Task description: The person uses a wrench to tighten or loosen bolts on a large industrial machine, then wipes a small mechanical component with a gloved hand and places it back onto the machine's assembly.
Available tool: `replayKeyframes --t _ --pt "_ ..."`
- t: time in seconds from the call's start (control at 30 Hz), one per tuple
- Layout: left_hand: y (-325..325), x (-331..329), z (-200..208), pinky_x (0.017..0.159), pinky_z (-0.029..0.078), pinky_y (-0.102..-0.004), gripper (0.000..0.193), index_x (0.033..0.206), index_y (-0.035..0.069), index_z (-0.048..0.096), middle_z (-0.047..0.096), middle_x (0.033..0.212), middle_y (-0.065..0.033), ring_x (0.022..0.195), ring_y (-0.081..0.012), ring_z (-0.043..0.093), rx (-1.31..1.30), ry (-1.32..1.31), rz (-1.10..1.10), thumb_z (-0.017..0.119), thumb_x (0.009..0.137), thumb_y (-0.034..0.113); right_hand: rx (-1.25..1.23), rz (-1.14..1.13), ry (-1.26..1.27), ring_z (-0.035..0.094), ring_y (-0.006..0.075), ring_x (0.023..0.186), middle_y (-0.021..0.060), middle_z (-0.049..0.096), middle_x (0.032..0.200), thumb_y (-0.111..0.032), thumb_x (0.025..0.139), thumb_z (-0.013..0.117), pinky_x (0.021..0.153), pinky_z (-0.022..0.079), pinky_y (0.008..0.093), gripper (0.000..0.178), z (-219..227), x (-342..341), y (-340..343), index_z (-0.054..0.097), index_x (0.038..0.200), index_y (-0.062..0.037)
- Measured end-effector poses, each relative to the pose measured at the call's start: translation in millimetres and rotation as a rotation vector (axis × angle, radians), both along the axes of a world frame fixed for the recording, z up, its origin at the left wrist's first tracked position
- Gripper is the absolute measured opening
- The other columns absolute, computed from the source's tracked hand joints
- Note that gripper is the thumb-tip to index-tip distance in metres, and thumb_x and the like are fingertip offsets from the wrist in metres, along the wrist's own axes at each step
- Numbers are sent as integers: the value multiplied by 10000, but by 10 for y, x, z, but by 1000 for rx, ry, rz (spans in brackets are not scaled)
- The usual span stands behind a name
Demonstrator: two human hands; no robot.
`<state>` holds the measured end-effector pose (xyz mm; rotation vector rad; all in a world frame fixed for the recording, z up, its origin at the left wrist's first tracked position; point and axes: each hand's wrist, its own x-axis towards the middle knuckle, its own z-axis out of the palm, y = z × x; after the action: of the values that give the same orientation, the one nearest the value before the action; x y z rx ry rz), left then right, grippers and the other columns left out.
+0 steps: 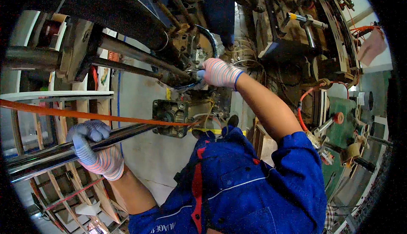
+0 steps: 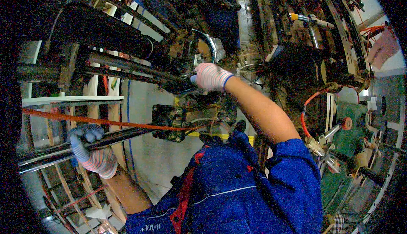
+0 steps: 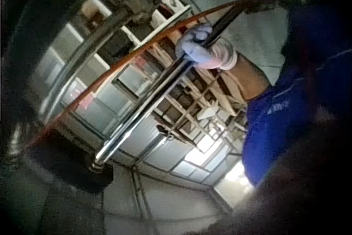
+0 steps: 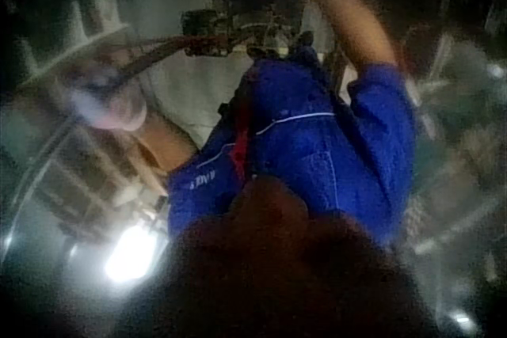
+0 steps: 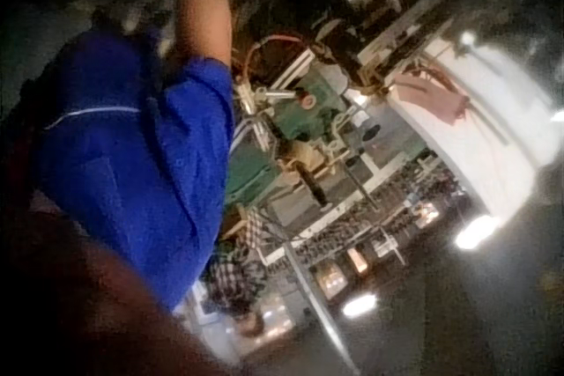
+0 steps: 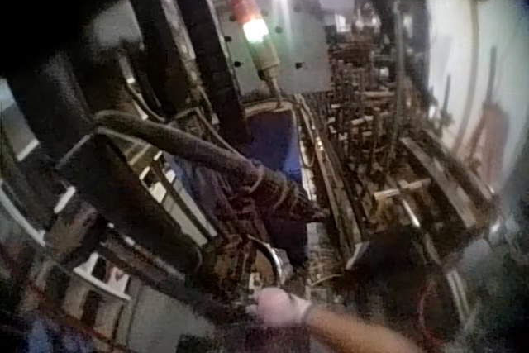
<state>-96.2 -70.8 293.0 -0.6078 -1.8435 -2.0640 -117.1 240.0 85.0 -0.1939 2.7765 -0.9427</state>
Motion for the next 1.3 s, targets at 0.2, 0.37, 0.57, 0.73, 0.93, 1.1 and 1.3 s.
replayKeyframes --t 0.2,0.37,0.57,0.73,0.93,1.1,1.3 --pt "22 6 0 555 387 -312 359 837 62 534 472 663 -36 576 -168 474 25 -23 -6 671 942 377 68 -132 -63 689 402 842 246 696 833 -288 912 624 797 558 464 329 64 44 -246 725 826 13" --pt "-25 -10 -10 543 379 -309 351 829 68 529 453 660 -27 569 -158 457 -11 10 -49 667 945 369 205 -74 -149 728 350 967 188 747 994 -205 851 629 836 592 457 232 281 33 -273 773 880 -26" --pt "42 -2 -34 525 376 -308 352 821 74 522 418 644 -19 540 -151 422 20 22 15 664 945 371 262 -19 -146 723 360 961 202 742 1002 -266 851 657 810 592 476 288 96 -129 -201 764 928 -10" --pt "20 10 -16 530 396 -329 342 831 69 529 437 632 -39 549 -172 442 -56 27 14 671 936 363 76 -217 -175 693 377 1026 205 727 1053 -354 942 582 908 558 471 365 -20 -77 -261 736 987 -27" --pt "-1 27 -32 551 415 -342 352 839 67 533 467 639 -51 553 -183 461 -55 13 26 671 933 376 105 -224 -176 683 372 1030 206 719 1046 -369 968 547 873 548 494 345 178 114 -271 695 1025 -62" --pt "4 4 -54 550 419 -338 351 841 71 531 485 670 -54 559 -173 470 -33 17 7 676 930 378 28 -372 -88 697 391 903 191 725 922 -391 938 580 785 551 510 331 -103 159 -405 671 974 -75" --pt "-11 1 -64 539 406 -314 356 847 70 529 467 676 -43 573 -162 469 -30 12 -16 682 932 380 -5 -346 -154 681 394 963 210 716 975 -342 953 611 839 540 492 308 3 171 -391 655 1049 -53"
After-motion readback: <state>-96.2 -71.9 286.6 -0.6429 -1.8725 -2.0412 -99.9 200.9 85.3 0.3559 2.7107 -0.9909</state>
